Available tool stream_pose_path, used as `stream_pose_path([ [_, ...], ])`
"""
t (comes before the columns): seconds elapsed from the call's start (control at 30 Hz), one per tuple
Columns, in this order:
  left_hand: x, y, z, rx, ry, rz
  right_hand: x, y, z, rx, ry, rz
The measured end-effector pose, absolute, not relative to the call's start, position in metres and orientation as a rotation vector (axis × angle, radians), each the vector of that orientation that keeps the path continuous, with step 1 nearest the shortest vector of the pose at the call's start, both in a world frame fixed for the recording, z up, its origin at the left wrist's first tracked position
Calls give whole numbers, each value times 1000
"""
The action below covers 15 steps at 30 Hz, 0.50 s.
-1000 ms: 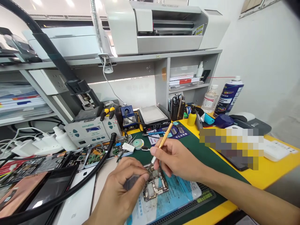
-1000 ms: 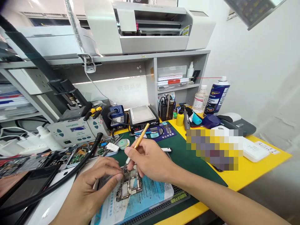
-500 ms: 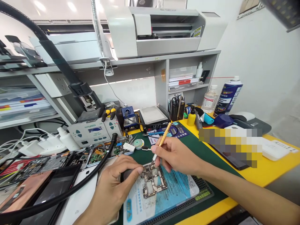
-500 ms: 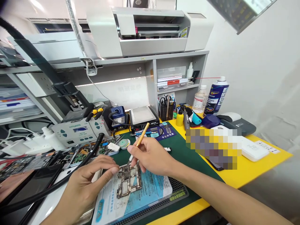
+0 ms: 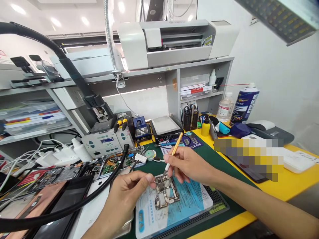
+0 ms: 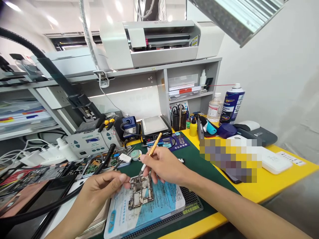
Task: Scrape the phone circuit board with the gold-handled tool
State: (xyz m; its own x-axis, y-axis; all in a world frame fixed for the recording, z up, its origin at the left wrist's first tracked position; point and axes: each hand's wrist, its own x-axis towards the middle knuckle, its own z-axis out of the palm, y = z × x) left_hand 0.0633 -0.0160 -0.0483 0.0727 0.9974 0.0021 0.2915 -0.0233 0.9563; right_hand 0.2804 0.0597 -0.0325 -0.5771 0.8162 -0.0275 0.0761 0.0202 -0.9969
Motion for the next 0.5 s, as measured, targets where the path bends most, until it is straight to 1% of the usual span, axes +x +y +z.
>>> stream_pose_path([
  [0.27, 66, -16, -41, 1161, 1213, 1020, 280, 59, -32, -919, -1701, 1609],
  [0.5, 66, -18, -41, 1185, 1186, 1003, 281, 60, -34, -905, -1708, 1617],
])
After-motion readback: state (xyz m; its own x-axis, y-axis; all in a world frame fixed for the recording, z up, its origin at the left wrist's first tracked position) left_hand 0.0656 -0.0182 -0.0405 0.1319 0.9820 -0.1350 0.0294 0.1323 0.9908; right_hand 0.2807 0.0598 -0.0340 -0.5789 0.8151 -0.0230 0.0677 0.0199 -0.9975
